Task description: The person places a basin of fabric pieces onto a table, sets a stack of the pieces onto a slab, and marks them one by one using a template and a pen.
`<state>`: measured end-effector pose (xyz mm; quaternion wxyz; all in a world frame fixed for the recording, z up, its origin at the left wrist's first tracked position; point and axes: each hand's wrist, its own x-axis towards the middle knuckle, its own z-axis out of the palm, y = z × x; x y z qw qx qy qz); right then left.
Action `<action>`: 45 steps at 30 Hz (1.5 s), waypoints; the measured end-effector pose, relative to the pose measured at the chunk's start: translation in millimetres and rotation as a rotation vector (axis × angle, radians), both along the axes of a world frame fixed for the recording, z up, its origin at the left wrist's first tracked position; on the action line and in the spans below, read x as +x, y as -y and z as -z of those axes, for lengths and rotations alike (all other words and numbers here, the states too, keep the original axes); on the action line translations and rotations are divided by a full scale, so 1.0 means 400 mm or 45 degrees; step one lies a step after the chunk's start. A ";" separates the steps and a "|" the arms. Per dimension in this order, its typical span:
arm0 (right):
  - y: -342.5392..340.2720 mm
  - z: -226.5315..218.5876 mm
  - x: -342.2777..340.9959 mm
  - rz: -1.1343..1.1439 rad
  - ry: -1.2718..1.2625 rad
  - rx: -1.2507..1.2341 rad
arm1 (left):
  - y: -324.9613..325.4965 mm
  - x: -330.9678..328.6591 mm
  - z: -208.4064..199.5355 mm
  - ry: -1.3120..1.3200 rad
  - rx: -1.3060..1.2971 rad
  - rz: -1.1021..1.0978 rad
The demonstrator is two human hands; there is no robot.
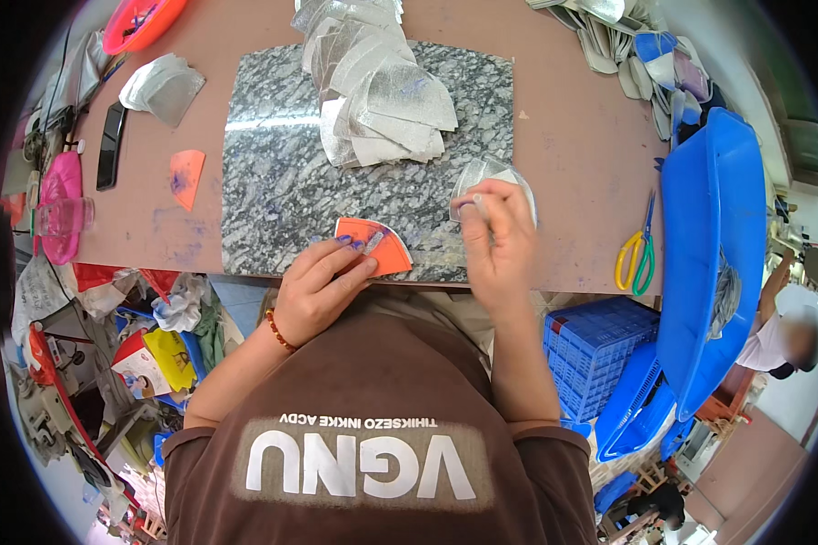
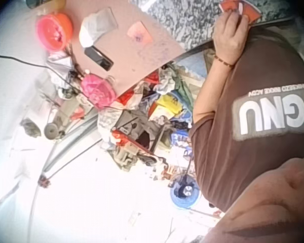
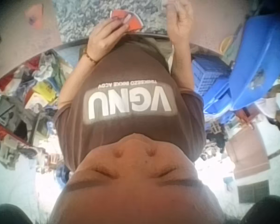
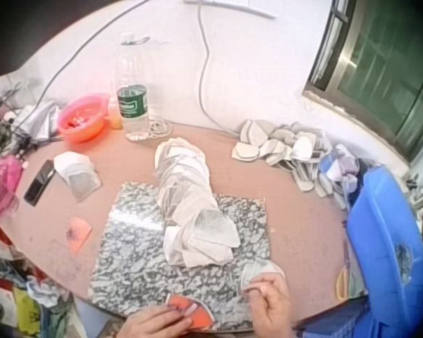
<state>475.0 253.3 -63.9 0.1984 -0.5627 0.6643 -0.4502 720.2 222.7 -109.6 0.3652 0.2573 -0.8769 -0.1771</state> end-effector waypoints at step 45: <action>-0.018 0.084 0.137 -0.390 -0.476 -0.200 | 0.017 0.054 -0.081 -1.464 1.446 -0.237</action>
